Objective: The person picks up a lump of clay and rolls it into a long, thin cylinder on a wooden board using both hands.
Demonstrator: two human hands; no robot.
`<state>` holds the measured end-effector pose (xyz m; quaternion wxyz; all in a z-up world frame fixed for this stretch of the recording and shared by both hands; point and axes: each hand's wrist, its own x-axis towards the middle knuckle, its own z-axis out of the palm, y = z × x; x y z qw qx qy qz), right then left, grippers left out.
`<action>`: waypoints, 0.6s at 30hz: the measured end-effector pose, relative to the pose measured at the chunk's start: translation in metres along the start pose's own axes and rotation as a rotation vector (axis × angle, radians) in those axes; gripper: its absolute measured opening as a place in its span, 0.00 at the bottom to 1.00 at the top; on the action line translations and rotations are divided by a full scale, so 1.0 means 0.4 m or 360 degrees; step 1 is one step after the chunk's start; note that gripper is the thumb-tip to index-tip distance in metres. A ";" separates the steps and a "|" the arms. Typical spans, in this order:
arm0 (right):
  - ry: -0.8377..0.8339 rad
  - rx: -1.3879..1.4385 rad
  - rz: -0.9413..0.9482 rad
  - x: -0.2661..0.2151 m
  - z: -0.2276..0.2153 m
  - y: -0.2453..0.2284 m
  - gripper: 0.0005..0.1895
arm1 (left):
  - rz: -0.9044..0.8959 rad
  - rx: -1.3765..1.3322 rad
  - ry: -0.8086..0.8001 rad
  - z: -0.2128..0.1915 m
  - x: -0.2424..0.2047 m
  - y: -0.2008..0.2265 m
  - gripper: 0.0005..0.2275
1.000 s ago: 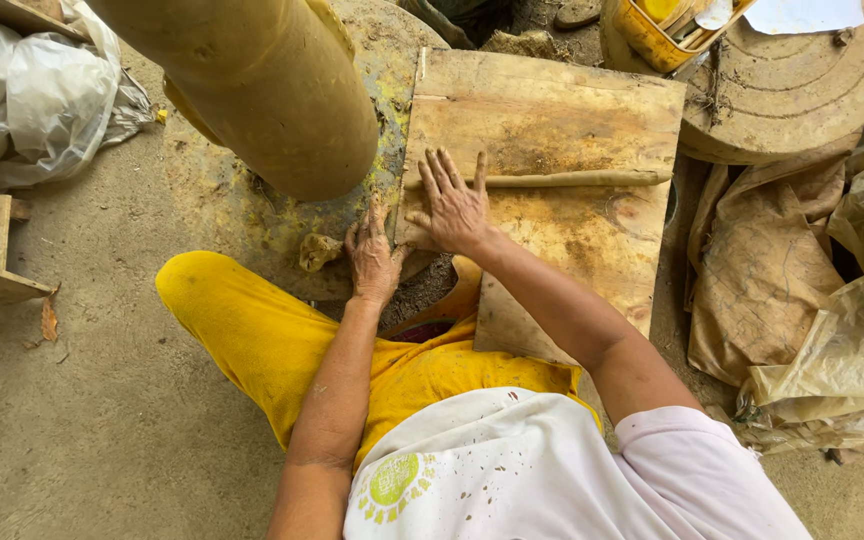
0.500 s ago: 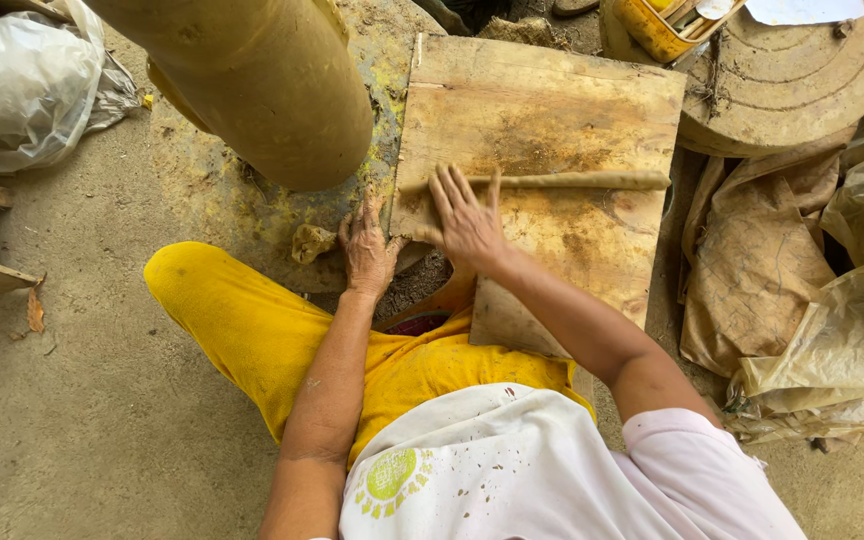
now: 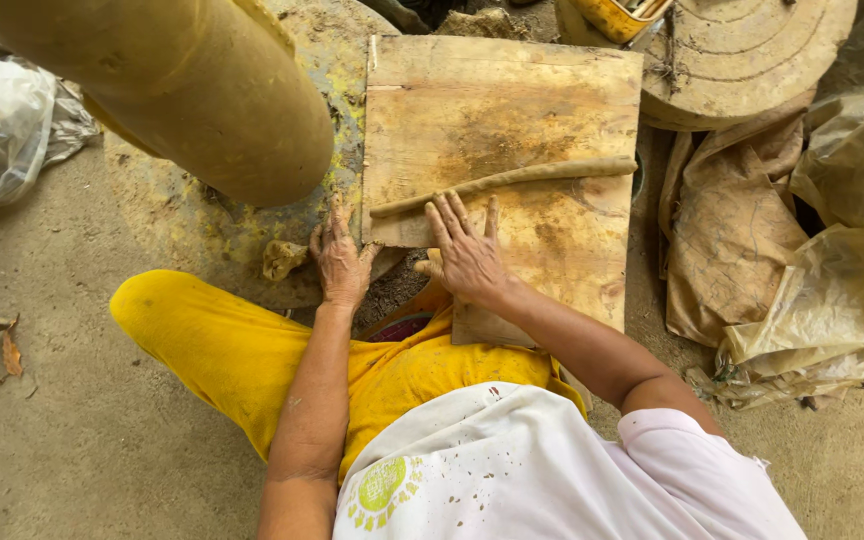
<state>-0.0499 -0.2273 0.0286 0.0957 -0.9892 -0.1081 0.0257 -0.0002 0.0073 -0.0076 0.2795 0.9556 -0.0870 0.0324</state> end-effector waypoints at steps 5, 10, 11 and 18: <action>-0.0111 -0.0344 0.0104 0.172 -0.015 0.062 0.54 | 0.0051 0.0012 0.0032 -0.003 0.001 0.000 0.53; -0.0193 -0.0316 0.0181 0.225 -0.024 0.068 0.54 | 0.0063 0.0034 0.0051 -0.001 0.001 -0.002 0.54; -0.0190 -0.0379 0.0170 0.196 -0.021 0.062 0.54 | 0.0048 0.0025 0.0032 0.001 0.001 -0.002 0.55; 0.0019 0.0069 0.0084 -0.042 0.001 0.060 0.54 | 0.0006 -0.0012 -0.0003 0.011 -0.008 -0.015 0.56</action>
